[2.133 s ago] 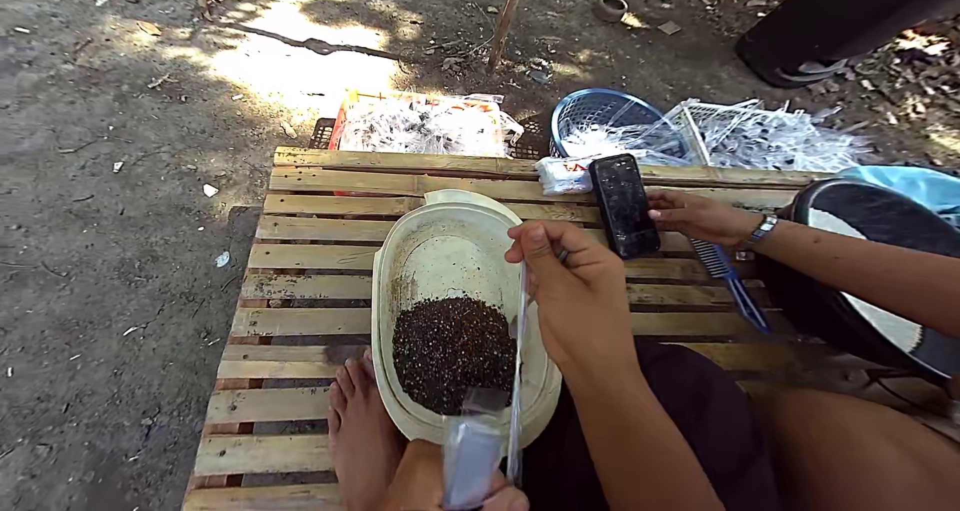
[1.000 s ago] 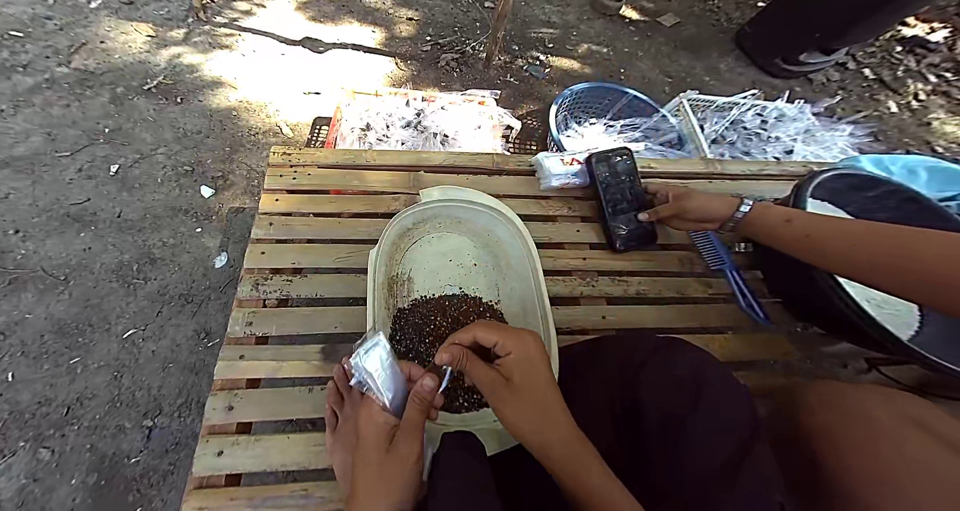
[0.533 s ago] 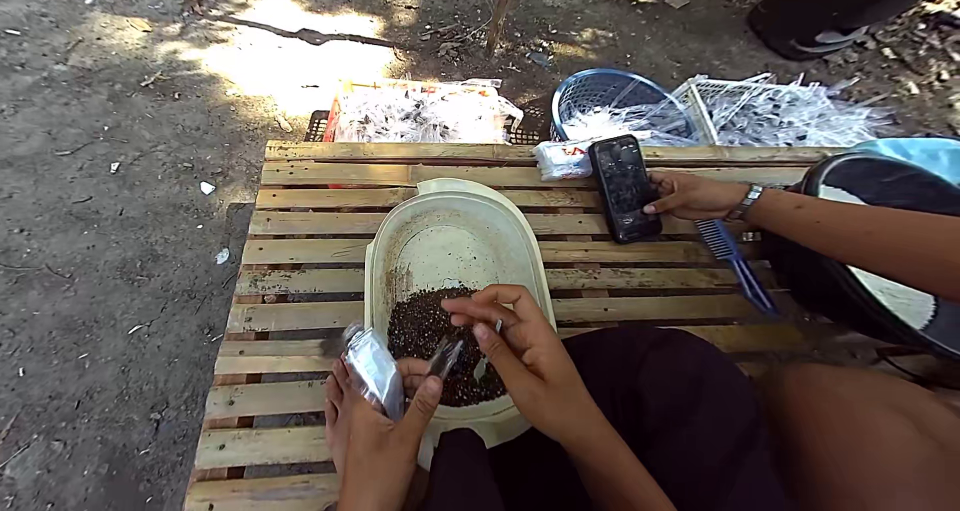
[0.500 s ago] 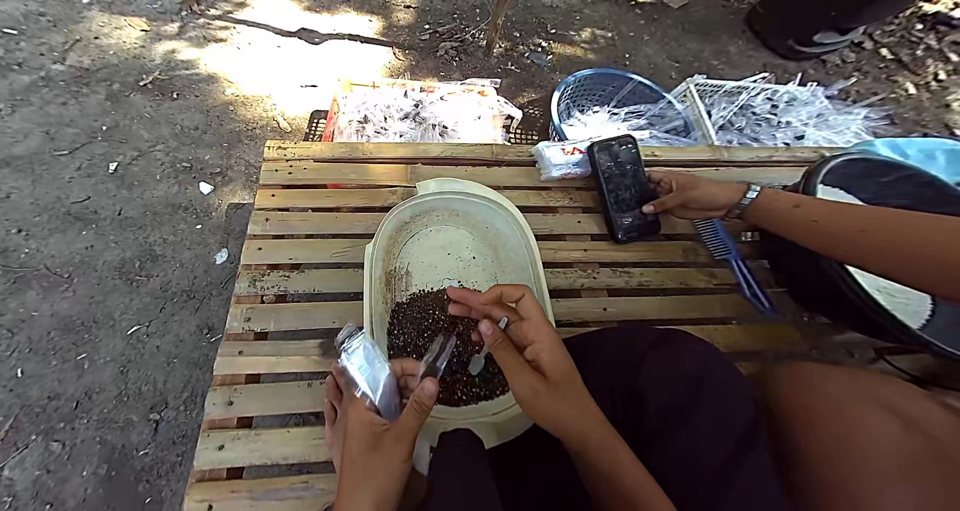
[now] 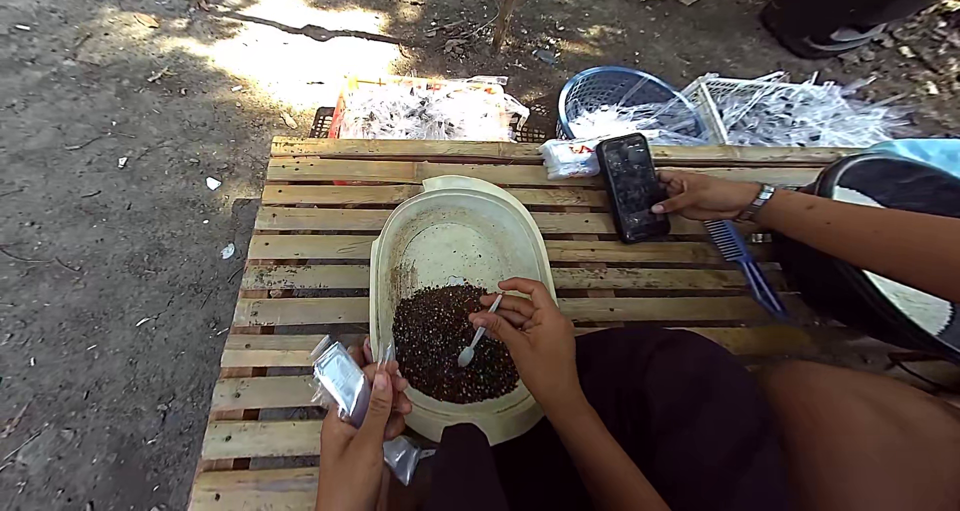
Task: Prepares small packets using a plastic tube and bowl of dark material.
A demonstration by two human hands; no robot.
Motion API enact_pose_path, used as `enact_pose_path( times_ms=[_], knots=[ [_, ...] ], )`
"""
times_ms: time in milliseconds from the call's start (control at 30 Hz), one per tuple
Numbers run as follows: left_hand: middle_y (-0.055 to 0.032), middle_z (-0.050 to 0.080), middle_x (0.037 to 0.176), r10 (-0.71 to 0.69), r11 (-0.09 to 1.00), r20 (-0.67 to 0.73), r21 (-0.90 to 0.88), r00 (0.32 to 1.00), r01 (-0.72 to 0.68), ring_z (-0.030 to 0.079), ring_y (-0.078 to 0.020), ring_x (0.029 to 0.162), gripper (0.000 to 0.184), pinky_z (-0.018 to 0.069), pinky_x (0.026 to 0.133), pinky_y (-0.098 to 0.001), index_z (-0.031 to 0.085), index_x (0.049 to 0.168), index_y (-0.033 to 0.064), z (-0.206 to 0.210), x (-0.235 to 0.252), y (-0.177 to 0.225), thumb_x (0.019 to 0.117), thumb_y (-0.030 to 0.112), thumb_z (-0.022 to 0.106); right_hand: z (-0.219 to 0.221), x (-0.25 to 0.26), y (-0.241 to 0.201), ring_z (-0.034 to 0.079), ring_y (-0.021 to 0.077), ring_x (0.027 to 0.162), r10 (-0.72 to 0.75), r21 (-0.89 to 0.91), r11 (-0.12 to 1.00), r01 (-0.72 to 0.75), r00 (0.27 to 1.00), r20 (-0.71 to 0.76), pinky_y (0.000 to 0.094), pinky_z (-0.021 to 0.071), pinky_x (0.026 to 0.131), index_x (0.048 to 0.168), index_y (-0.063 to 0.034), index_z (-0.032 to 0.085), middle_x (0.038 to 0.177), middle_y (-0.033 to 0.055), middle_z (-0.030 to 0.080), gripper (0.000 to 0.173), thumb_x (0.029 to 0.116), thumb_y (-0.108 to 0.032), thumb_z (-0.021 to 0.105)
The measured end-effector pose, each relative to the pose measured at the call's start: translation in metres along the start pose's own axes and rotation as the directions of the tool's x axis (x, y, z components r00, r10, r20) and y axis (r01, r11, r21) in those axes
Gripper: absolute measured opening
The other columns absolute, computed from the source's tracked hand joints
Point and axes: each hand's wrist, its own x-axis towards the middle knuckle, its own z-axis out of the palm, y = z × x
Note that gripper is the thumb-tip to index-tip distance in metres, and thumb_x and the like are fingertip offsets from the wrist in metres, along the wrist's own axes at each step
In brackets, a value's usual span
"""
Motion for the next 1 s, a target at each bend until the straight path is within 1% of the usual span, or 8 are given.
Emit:
enact_pose_path(
  times_ms=[100, 233, 300, 433, 633, 800, 900, 1000],
  knots=[
    [-0.0026, 0.07, 0.081, 0.01, 1.0, 0.0, 0.004, 1.0, -0.01, 0.062, -0.0032, 0.06, 0.015, 0.0498, 0.052, -0.0151, 0.057, 0.113, -0.0043, -0.001, 0.0, -0.002, 0.1036, -0.002, 0.045, 0.001, 0.0, 0.003, 0.074, 0.0107, 0.07, -0.013, 0.011, 1.0, 0.013, 1.0, -0.007, 0.0252, 0.0621, 0.064, 0.111, -0.0035, 0.062, 0.084, 0.004, 0.076, 0.038, 0.0791, 0.007, 0.079],
    [-0.0023, 0.069, 0.078, 0.022, 1.0, -0.001, -0.009, 1.0, -0.022, 0.06, -0.003, 0.058, 0.015, 0.0495, 0.051, -0.0152, 0.057, 0.113, -0.0054, -0.002, 0.002, -0.003, 0.1021, -0.004, 0.047, 0.003, 0.0, 0.005, 0.075, 0.0125, 0.078, -0.001, 0.055, 0.999, -0.001, 0.999, 0.047, 0.0258, 0.0625, 0.07, 0.13, -0.0028, 0.052, 0.092, 0.0061, 0.075, 0.04, 0.0929, 0.006, 0.065],
    [-0.0015, 0.069, 0.076, 0.025, 1.0, -0.002, 0.0, 1.0, -0.025, 0.06, -0.0028, 0.057, 0.014, 0.049, 0.051, -0.0153, 0.058, 0.111, -0.0048, -0.004, 0.003, -0.003, 0.1015, -0.004, 0.047, 0.004, 0.0, 0.007, 0.075, 0.0125, 0.085, -0.026, 0.062, 0.998, 0.022, 0.998, 0.056, 0.0263, 0.0623, 0.075, 0.133, -0.0015, 0.052, 0.098, 0.0072, 0.075, 0.038, 0.0956, 0.005, 0.06],
    [-0.0008, 0.068, 0.075, 0.022, 1.0, -0.008, 0.011, 1.0, -0.022, 0.06, -0.0028, 0.057, 0.014, 0.0489, 0.052, -0.0152, 0.06, 0.109, -0.0034, -0.005, 0.002, -0.001, 0.1014, -0.004, 0.047, 0.007, 0.0, 0.011, 0.073, 0.0068, 0.079, -0.025, -0.009, 1.0, 0.025, 0.998, -0.05, 0.0228, 0.0588, 0.07, 0.108, -0.0034, 0.064, 0.096, 0.0043, 0.077, 0.019, 0.0909, 0.002, 0.07],
    [0.0004, 0.067, 0.071, 0.035, 0.999, 0.0, 0.019, 0.999, -0.035, 0.059, -0.0023, 0.055, 0.015, 0.049, 0.051, -0.0152, 0.061, 0.106, -0.0022, -0.007, 0.003, -0.001, 0.1017, -0.004, 0.047, 0.017, -0.005, 0.021, 0.073, 0.0102, 0.076, -0.076, -0.154, 0.987, 0.054, 0.988, -0.138, 0.0269, 0.0594, 0.069, 0.105, -0.0012, 0.067, 0.091, 0.0063, 0.077, 0.013, 0.0922, 0.002, 0.067],
    [0.0008, 0.068, 0.071, 0.053, 0.998, 0.004, 0.034, 0.999, -0.053, 0.062, -0.0036, 0.057, 0.017, 0.0519, 0.055, -0.0164, 0.061, 0.11, -0.0039, -0.007, 0.003, -0.001, 0.1021, -0.004, 0.046, 0.025, -0.016, 0.024, 0.074, 0.0164, 0.075, 0.065, -0.174, 0.983, -0.052, 0.995, 0.069, 0.0294, 0.0601, 0.072, 0.102, 0.0046, 0.068, 0.086, 0.0123, 0.076, 0.01, 0.0921, 0.006, 0.065],
    [0.0005, 0.069, 0.072, 0.064, 0.996, 0.028, 0.056, 0.998, -0.066, 0.066, -0.0064, 0.061, 0.018, 0.057, 0.059, -0.0194, 0.061, 0.111, -0.0047, -0.009, 0.002, -0.001, 0.1021, -0.005, 0.045, 0.023, -0.012, 0.02, 0.074, 0.0151, 0.076, 0.174, -0.132, 0.978, -0.163, 0.982, 0.078, 0.0272, 0.0602, 0.073, 0.105, 0.0064, 0.066, 0.087, 0.013, 0.075, 0.013, 0.0929, 0.009, 0.064],
    [-0.0017, 0.073, 0.075, 0.063, 0.991, 0.047, 0.112, 0.997, -0.068, 0.067, -0.0058, 0.061, 0.018, 0.0547, 0.057, -0.0178, 0.062, 0.112, -0.0052, -0.011, 0.002, -0.001, 0.1023, -0.004, 0.046, 0.022, -0.008, 0.017, 0.074, 0.0146, 0.076, 0.262, -0.042, 0.965, -0.26, 0.964, 0.051, 0.0265, 0.0615, 0.072, 0.109, 0.008, 0.065, 0.091, 0.0142, 0.074, 0.017, 0.0924, 0.011, 0.063]
  ],
)
